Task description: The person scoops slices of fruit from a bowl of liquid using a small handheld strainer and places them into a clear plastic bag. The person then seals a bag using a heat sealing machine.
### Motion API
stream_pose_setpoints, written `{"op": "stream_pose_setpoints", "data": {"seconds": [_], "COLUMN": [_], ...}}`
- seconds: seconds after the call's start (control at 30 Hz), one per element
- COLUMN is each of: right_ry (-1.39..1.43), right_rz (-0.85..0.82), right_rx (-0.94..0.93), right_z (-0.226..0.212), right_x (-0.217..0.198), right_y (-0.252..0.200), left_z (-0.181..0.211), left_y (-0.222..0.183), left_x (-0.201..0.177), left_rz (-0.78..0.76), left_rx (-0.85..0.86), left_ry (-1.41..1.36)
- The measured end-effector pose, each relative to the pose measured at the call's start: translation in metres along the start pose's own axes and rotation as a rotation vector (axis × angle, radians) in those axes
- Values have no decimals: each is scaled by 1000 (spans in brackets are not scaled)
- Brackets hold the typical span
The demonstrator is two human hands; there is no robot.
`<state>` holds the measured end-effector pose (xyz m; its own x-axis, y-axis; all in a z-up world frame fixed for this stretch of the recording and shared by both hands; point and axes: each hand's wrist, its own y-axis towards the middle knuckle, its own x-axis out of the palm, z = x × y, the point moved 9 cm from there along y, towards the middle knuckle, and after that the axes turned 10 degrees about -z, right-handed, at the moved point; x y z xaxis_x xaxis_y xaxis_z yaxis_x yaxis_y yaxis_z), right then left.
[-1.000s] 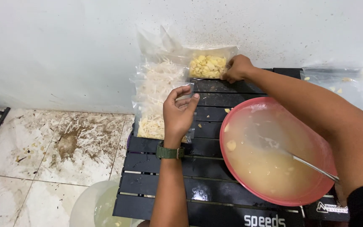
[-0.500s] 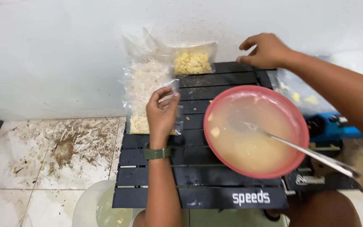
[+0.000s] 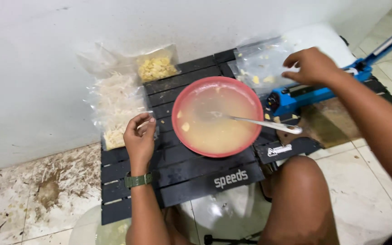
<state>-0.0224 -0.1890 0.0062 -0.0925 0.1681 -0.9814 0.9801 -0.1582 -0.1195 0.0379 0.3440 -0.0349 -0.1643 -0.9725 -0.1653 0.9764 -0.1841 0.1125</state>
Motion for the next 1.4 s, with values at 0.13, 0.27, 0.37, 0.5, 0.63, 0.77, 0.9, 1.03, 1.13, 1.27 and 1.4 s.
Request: {"op": "stream_pose_setpoints", "data": {"seconds": [0.13,0.27,0.37,0.5,0.63,0.77,0.9,1.03,1.13,1.27,1.4], "right_ry": [127,-2,-35,-121,-280,-109,-149,-71,106,226,326], "right_rz": [-32,-178,-163,-132,-102,-60,-65,0,200,377,550], "right_rx": [-62,30,52,53,0,-7,46,50,47,8,-120], "right_z": [-14,-27,-21,-39,-58,-60,-68,-28,-5,5,8], "right_x": [42,76,95,86,85,85,83,105,91,47,-8], "right_y": [17,36,56,47,53,63,57,89,96,73,49], "left_z": [-28,-27,-12,-8,-8,8,24,19,22,22,20], "left_y": [-16,-29,-33,-33,-28,-30,-31,-28,-32,-30,-27], "left_x": [5,7,5,0,4,16,26,30,30,31,30], "left_rz": [14,-10,-18,-16,19,-14,-37,-21,-19,-42,-37], "left_rx": [60,88,130,168,158,179,200,180,176,168,181], "left_ry": [-53,-13,26,44,42,40,34,16,23,55,83]}}
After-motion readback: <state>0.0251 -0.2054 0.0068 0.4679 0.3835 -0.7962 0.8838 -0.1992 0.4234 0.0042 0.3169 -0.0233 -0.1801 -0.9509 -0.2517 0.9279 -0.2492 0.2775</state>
